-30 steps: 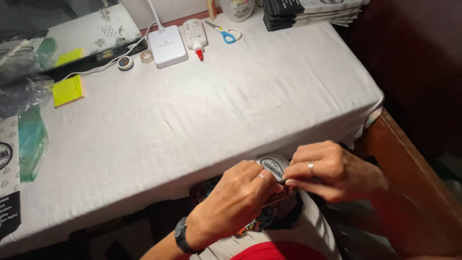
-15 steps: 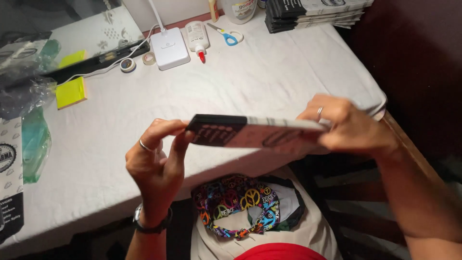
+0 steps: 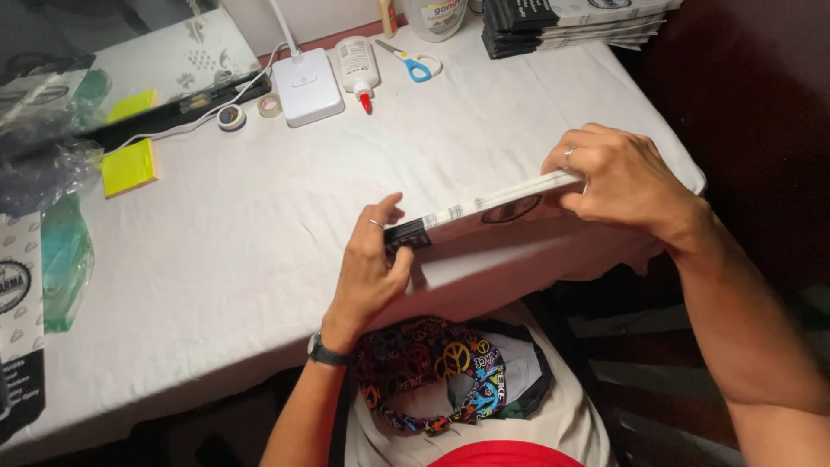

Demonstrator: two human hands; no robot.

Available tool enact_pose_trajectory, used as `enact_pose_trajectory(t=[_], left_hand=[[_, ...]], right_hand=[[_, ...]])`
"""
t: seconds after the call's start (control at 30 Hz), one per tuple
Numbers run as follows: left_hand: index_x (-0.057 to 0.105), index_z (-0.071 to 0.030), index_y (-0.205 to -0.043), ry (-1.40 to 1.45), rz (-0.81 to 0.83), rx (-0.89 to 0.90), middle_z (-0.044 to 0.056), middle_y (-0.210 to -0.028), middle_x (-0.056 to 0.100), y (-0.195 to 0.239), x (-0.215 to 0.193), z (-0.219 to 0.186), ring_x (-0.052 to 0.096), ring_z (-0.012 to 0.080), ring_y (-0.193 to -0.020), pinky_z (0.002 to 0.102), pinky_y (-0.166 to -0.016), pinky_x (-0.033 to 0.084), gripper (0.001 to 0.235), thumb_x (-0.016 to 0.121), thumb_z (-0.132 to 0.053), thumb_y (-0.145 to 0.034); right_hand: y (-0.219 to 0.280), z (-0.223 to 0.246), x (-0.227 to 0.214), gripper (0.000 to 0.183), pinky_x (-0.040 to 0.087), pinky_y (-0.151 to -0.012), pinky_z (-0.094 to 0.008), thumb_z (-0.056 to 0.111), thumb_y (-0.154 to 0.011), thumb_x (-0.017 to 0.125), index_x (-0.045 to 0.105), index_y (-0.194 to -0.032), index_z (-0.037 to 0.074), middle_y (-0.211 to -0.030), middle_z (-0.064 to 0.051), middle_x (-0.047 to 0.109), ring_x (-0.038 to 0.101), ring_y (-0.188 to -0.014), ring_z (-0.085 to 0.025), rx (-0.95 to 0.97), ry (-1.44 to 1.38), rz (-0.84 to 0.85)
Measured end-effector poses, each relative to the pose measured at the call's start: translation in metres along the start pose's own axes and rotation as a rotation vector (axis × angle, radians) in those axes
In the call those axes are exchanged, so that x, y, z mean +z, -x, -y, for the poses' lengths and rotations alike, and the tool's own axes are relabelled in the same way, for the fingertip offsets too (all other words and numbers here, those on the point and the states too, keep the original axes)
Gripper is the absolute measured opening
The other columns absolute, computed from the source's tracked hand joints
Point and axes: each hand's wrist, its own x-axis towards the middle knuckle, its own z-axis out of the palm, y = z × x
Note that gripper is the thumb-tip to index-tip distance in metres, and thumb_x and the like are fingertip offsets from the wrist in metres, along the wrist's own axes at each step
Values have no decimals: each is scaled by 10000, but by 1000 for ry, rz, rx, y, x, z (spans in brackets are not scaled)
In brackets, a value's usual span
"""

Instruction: The person aligns a stack of printed paper wrappers, separates a few, and places them into a clear plastic bag. The person then adds more wrappers to the bag and adjusts the contents.

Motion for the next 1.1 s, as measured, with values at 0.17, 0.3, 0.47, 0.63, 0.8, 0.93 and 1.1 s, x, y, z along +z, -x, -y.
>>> enact_pose_trajectory(t=[0.17,0.3,0.47,0.63,0.8,0.93,1.1], left_hand=[[547,-11,-1269,-246,80,84,138,-1005,566,4,8,10,541,260,-873,381,-775,487,396,542,11,-873],[539,1,-1300,-297,226,-19,167,-1018,589,-7,3,18,572,360,-911,474,-769,489,452,529,18,-849],[458,-115,-1324,20,325,-193,140,-907,652,-102,-2,-5,619,357,-781,445,-726,442,472,560,-74,-865],[448,-66,-1175,30,146,0,73,-631,537,-250,59,-1,517,344,-652,462,-635,379,391,557,-62,-799],[499,-81,-1094,-9,-164,151,207,-958,587,-376,158,51,571,463,-873,509,-790,486,466,451,29,-644],[461,9,-1333,-263,-175,66,251,-1139,566,-399,208,90,532,511,-1057,553,-894,534,637,517,32,-700],[488,55,-1288,-132,22,-196,303,-1188,599,-403,244,161,501,490,-1132,581,-1079,346,584,497,-166,-747]], right_hand=[[17,-19,16,613,424,-686,-181,20,-681,899,609,-1209,136,-1185,-40,671,525,-755,-74,157,-694,-77],[27,-28,61,378,586,-1017,-311,-1,-755,827,720,-1116,-32,-1139,-132,774,739,-1064,-222,468,-1073,-93],[7,-85,52,462,613,-954,-373,-100,-838,727,548,-1262,-62,-1181,-228,713,724,-1060,-286,419,-1114,-322],[-48,-224,31,550,570,-852,-295,-158,-876,794,535,-1350,-56,-1176,-198,683,688,-1012,-216,338,-667,-681],[-112,-332,26,394,544,-818,-425,116,-859,1037,725,-1045,-35,-1033,-183,767,717,-913,-326,336,124,-826],[-146,-327,46,508,366,-1020,-516,6,-958,890,572,-1318,-158,-1259,-388,587,483,-1150,-544,335,117,-665],[-152,-276,56,309,580,-829,-477,-156,-930,699,662,-1236,-162,-1108,-322,666,686,-976,-482,281,219,-706]])
